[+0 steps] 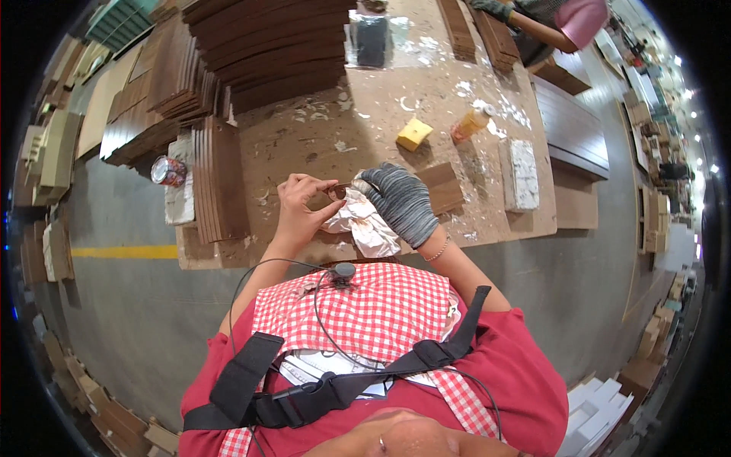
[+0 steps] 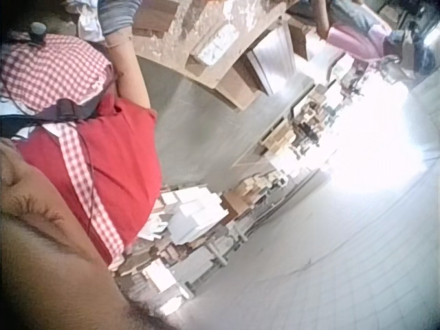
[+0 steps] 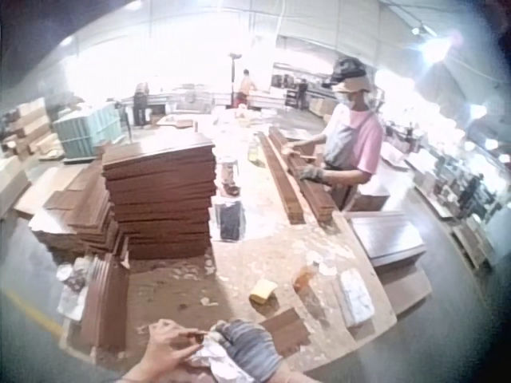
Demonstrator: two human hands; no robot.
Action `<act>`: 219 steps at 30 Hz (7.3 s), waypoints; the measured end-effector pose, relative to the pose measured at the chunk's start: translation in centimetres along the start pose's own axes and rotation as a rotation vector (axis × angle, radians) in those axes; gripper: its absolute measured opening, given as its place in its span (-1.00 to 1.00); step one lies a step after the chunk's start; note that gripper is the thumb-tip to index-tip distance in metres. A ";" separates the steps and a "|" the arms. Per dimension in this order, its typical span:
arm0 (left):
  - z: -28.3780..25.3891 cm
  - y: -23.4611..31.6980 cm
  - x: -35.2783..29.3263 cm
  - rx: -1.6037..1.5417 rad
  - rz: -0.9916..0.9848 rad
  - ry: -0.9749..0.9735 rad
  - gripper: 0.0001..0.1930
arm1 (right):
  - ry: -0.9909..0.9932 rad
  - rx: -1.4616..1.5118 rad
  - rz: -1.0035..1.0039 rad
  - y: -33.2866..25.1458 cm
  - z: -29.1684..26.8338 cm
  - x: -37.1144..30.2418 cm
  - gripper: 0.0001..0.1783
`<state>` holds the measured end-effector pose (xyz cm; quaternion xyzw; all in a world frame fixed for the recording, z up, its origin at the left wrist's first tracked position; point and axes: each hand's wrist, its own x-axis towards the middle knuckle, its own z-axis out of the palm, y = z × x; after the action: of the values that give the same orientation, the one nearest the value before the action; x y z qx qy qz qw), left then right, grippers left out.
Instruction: The person polishes wooden planks one at a time using a cloth and sponge, wiping the surfaces and edges of each plank before stacking them.
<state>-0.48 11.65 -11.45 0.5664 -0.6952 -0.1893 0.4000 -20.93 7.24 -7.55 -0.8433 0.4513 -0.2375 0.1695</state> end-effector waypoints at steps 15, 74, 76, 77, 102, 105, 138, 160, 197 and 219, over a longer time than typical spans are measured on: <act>4.0 0.8 -0.8 -0.048 -0.056 -0.146 -0.64 | 0.197 0.508 0.120 7.4 1.9 -7.1 -0.71; 11.9 2.2 0.3 0.219 0.300 -0.624 -0.54 | 0.523 0.221 0.596 24.7 2.8 -9.4 -0.74; 12.0 2.1 0.4 0.227 0.282 -0.655 -0.53 | 0.511 0.207 0.610 24.4 2.7 -9.1 -0.74; 11.9 2.3 0.5 0.236 0.265 -0.686 -0.53 | 0.516 0.226 0.639 24.5 2.7 -9.1 -0.74; 11.5 3.0 1.0 0.237 0.194 -0.790 -0.58 | 0.558 0.310 0.576 26.7 3.7 -10.6 -0.75; 11.6 2.2 0.6 0.229 0.241 -0.702 -0.58 | 0.573 0.379 0.612 25.7 3.6 -10.0 -0.75; -13.2 -15.9 -7.1 0.523 -0.374 0.891 -0.63 | 0.299 0.606 0.345 14.7 3.4 0.2 -0.77; -19.4 -23.4 -1.4 0.655 -0.763 0.823 -0.12 | 0.109 0.809 0.248 7.1 5.5 0.5 -0.73; -16.3 -21.7 -8.1 0.507 -0.794 0.941 -0.01 | -0.025 1.015 0.354 3.1 5.3 1.4 -0.69; -13.1 -10.2 -4.1 -0.377 -0.336 0.815 -0.91 | -0.413 1.156 0.323 -1.6 8.4 0.6 -0.68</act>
<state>16.27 15.06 -12.22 0.6167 -0.3343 -0.1367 0.6995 -14.93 8.23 -13.56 -0.5652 0.3299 -0.2466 0.7148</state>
